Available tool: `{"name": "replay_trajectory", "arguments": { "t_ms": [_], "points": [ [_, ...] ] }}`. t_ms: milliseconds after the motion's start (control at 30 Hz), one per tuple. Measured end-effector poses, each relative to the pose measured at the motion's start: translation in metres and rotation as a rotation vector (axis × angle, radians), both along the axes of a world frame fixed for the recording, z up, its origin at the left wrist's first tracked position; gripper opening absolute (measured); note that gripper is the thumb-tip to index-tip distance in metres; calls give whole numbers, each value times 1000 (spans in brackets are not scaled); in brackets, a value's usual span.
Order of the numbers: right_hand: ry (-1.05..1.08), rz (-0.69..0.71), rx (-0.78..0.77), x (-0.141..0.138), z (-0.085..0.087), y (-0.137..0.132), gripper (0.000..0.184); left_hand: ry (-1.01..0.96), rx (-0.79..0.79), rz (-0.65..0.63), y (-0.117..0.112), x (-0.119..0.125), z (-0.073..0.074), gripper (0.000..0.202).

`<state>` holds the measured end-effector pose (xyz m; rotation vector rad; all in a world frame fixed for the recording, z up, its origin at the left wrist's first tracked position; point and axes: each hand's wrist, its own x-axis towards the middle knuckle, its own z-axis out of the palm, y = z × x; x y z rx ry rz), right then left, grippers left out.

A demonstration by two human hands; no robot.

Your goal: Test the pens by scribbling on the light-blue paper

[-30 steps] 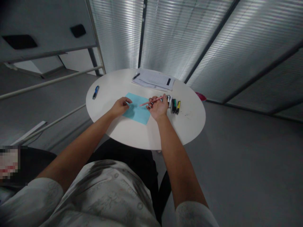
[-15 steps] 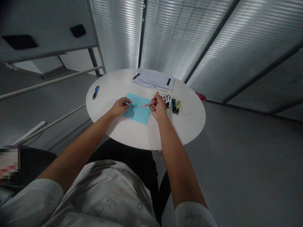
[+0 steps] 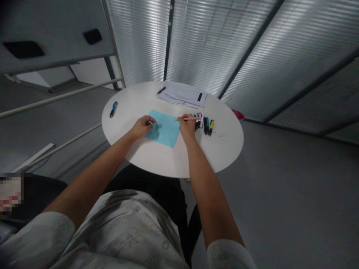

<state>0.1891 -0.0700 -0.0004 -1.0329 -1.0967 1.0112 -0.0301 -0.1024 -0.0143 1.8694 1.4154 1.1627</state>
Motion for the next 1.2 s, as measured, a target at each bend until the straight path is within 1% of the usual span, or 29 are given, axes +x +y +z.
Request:
{"name": "replay_trajectory", "arguments": {
  "t_ms": [67, 100, 167, 267, 367, 533, 733, 800, 900, 967, 1033, 1100, 1200],
  "points": [
    [-27, 40, 11, -1, -2, -2, 13, -4, -10, -1, -1, 0, 1, 27],
    [-60, 81, 7, -1, -3, -3, 13, -1, -14, 0, -1, 0, 1, 27],
    [-175, 144, 14, -2, -4, -7, 19, 7, -15, 8, -2, 1, 2, 27],
    [-364, 170, 75, -1, -5, -13, 24, 17, -13, 20, -2, 1, 2, 28],
    [-447, 150, 104, -1, -5, -15, 27, 14, -13, 14, -2, 1, 2, 28],
    [-461, 143, 103, -1, -8, -13, 25, 14, -4, 8, -2, 1, 2, 28],
    [-528, 125, 86, -1, -8, -14, 25, 8, -12, -2, -2, 1, 1, 27],
    [-615, 85, 92, 0, -6, -13, 26, 15, -17, 0, -3, 1, 2, 27],
    [-820, -19, 90, 1, -2, -12, 28, 33, -30, 13, -5, 1, 5, 27],
    [-907, -70, 75, 2, 0, -13, 29, 39, -37, 16, -6, 2, 7, 26],
    [-914, -82, 64, 2, 2, -15, 29, 41, -41, 16, -7, 2, 8, 26],
    [-860, -82, 57, 2, 4, -16, 30, 46, -42, 15, -7, 2, 8, 27],
    [-662, -97, 52, 2, 5, -14, 31, 58, -40, 17, -7, 2, 8, 28]
  ]
}}
